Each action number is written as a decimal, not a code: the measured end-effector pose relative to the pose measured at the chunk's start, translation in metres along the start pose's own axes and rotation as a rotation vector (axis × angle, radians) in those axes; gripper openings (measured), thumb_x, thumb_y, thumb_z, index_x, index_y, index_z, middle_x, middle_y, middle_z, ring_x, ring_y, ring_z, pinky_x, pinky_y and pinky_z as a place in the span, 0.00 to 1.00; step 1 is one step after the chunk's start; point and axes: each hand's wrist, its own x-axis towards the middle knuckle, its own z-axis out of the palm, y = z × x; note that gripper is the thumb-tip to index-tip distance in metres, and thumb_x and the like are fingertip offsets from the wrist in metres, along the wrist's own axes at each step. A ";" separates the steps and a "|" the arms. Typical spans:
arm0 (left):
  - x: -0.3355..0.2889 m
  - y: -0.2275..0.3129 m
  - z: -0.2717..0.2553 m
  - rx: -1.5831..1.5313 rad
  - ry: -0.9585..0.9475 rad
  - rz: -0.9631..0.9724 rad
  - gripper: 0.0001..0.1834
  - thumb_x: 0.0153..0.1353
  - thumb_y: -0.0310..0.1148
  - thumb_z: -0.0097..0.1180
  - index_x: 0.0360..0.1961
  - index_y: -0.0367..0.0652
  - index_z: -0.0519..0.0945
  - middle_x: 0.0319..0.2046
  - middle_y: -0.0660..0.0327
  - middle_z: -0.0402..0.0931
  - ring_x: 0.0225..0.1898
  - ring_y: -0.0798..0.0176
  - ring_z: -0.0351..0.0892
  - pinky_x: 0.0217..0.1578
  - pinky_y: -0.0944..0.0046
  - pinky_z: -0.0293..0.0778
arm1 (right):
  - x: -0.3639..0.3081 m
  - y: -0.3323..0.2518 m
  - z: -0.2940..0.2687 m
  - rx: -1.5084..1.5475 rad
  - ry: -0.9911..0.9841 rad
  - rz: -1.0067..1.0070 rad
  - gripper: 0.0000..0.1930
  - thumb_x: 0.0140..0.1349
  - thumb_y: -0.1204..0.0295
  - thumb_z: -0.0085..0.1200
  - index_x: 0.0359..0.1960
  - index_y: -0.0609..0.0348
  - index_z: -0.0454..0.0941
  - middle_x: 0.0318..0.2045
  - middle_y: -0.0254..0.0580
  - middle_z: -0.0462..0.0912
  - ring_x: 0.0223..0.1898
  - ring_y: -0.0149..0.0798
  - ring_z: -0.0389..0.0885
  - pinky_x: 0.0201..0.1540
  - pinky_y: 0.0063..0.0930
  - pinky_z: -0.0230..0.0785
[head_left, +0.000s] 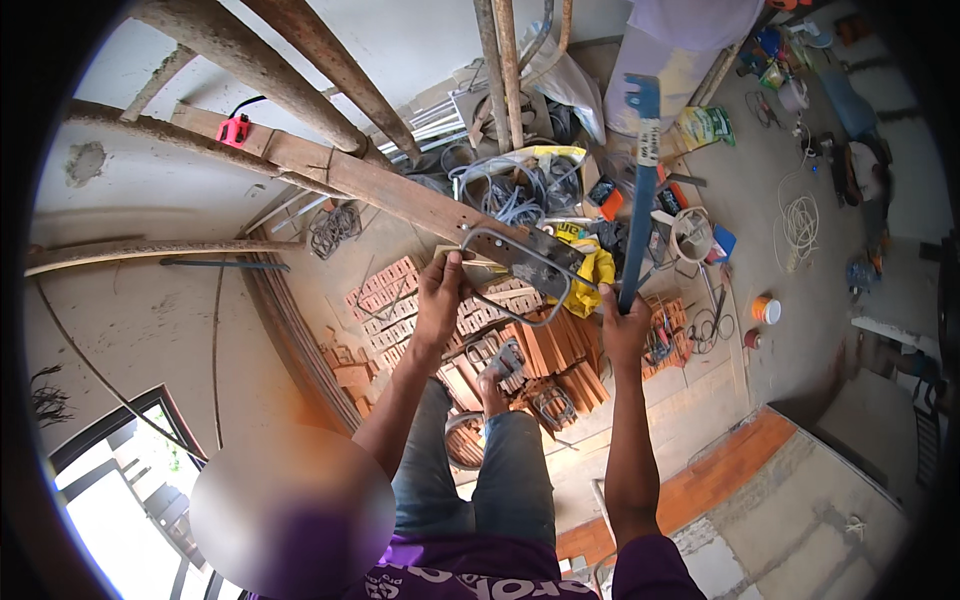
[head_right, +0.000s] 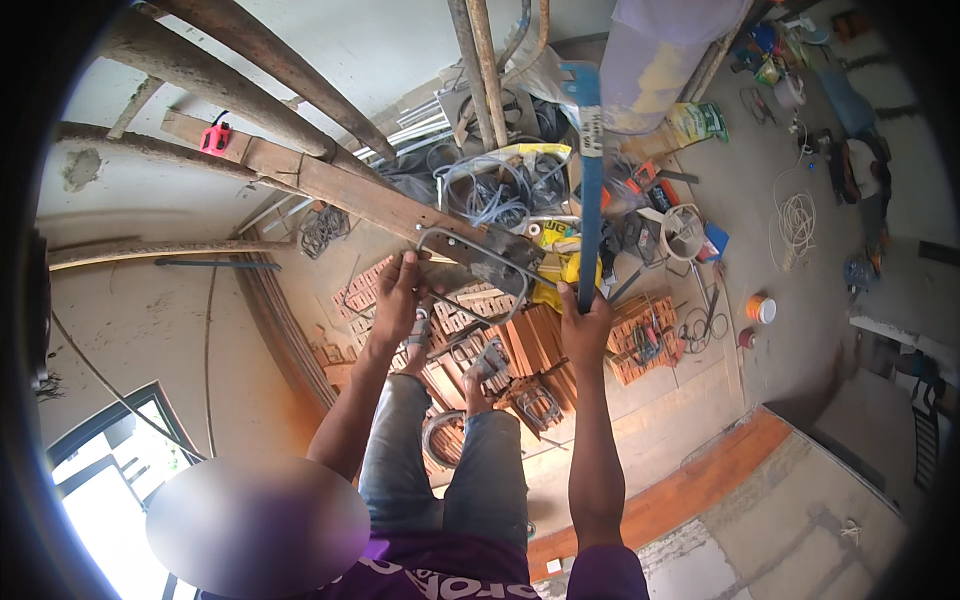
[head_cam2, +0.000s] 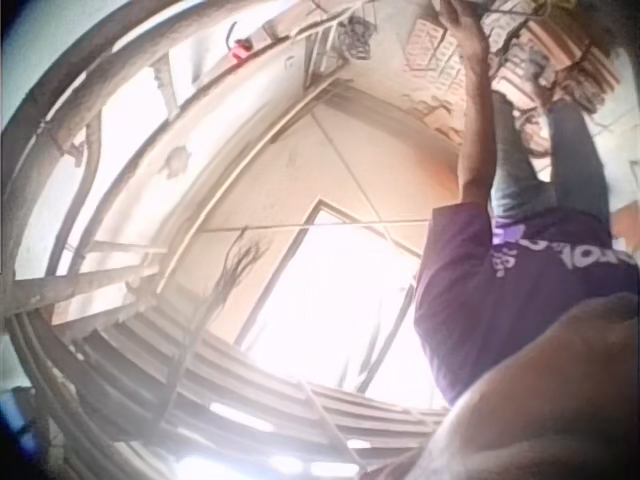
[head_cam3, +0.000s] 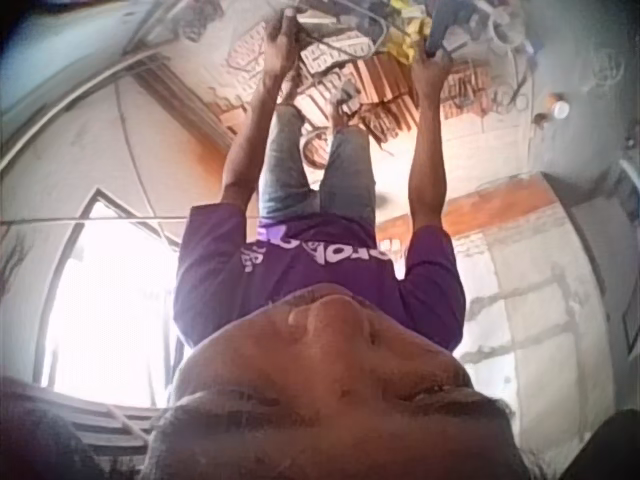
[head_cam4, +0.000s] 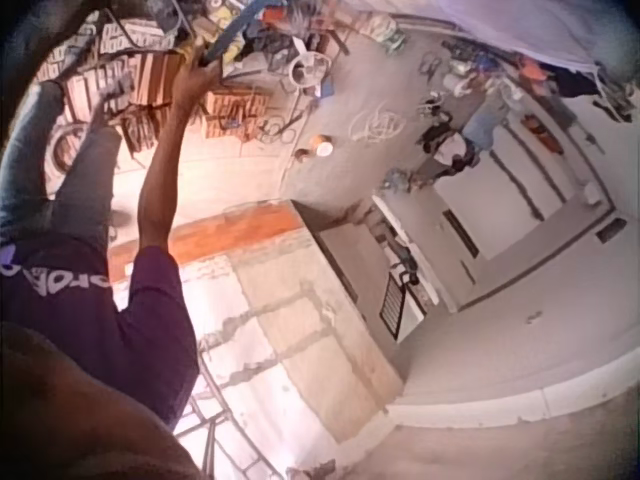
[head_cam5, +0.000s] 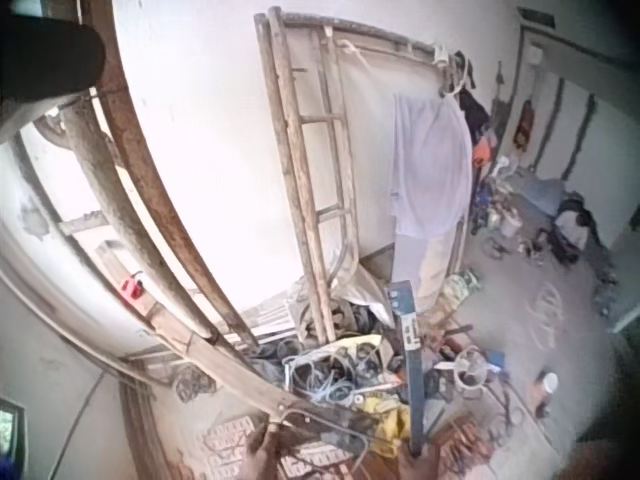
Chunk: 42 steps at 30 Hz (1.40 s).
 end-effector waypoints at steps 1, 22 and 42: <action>0.002 -0.002 0.000 0.010 -0.014 0.041 0.20 0.72 0.45 0.45 0.44 0.36 0.75 0.20 0.69 0.65 0.22 0.73 0.69 0.24 0.74 0.65 | -0.002 0.004 0.000 0.011 -0.003 0.010 0.16 0.63 0.60 0.61 0.32 0.64 0.78 0.17 0.29 0.71 0.21 0.25 0.66 0.26 0.25 0.61; 0.022 -0.026 -0.027 -0.145 -0.029 -0.130 0.16 0.71 0.43 0.49 0.34 0.40 0.72 0.20 0.70 0.61 0.19 0.76 0.59 0.25 0.68 0.74 | -0.032 0.004 -0.083 0.025 0.003 0.139 0.20 0.68 0.55 0.49 0.32 0.62 0.74 0.21 0.30 0.68 0.23 0.25 0.65 0.26 0.24 0.58; 0.033 0.000 -0.021 0.133 -0.029 -0.175 0.21 0.67 0.49 0.54 0.33 0.38 0.78 0.16 0.74 0.60 0.18 0.78 0.59 0.20 0.71 0.64 | 0.037 0.002 -0.207 -0.666 -0.202 -0.331 0.13 0.64 0.62 0.55 0.34 0.61 0.75 0.23 0.42 0.72 0.29 0.40 0.71 0.38 0.36 0.64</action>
